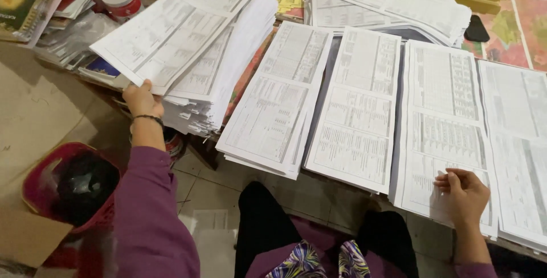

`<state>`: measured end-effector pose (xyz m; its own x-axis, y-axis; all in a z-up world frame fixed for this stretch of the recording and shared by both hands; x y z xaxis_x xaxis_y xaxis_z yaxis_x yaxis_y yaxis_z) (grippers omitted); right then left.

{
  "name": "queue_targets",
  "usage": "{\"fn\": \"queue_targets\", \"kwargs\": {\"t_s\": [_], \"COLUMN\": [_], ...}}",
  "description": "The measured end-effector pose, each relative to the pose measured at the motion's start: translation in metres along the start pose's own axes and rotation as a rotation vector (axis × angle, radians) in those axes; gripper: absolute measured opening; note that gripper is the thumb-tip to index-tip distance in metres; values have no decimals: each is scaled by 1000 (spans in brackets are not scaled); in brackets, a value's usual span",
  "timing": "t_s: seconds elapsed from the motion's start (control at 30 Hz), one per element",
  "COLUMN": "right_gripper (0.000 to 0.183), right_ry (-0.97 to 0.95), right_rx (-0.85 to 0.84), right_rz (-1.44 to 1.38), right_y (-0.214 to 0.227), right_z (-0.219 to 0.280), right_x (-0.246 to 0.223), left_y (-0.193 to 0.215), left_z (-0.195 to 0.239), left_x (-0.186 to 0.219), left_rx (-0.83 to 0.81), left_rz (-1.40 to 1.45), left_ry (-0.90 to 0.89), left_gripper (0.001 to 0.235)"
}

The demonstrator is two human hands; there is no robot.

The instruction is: Sorting large printed paper forms into multiple categorized stacks on a table.

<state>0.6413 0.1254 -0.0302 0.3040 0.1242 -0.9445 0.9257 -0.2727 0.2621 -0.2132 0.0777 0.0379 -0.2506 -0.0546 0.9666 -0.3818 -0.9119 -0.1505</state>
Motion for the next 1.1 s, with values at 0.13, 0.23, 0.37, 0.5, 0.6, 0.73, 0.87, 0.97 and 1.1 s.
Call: {"fn": "queue_targets", "kwargs": {"t_s": [0.13,0.23,0.37,0.5,0.6,0.73,0.87,0.97,1.1], "right_gripper": [10,11,11,11,10,12,12,10,22], "right_ry": [-20,-18,19,0,53,32,11,14,-84], "right_rx": [20,18,13,25,8,22,57,82,-60], "right_rz": [-19,-19,-9,-35,-42,-46,-114,-125,-39], "right_y": [-1,0,0,-1,-1,-1,-2,-6,2], "right_z": [2,0,-1,1,1,2,-2,-13,-1], "right_x": [-2,3,4,5,4,6,24,45,8], "left_y": [1,-2,-3,-6,-6,0,14,-6,-78], "left_z": [0,-1,18,-3,-34,-28,-10,66,236], "left_x": [-18,-16,-8,-21,-26,-34,-28,-46,-77], "left_rx": [142,156,221,263,237,245,366,315,-11], "left_rz": [-267,-310,-262,-108,-244,-256,-322,-383,-462], "left_ry": [23,42,115,170,111,277,-328,-757,-960], "left_gripper": [7,15,22,11,20,26,38,35,33]}}
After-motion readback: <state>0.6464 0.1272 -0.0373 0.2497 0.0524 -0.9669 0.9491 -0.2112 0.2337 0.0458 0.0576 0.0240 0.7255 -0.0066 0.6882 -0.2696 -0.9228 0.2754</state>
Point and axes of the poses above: each hand's wrist, its own z-axis away from the middle knuckle, its own y-axis out of the back of the hand, x = y × z, the point moved 7 cm from there along -z, towards the middle knuckle, and after that the axes turned 6 degrees about -z, right-handed, at the moved point
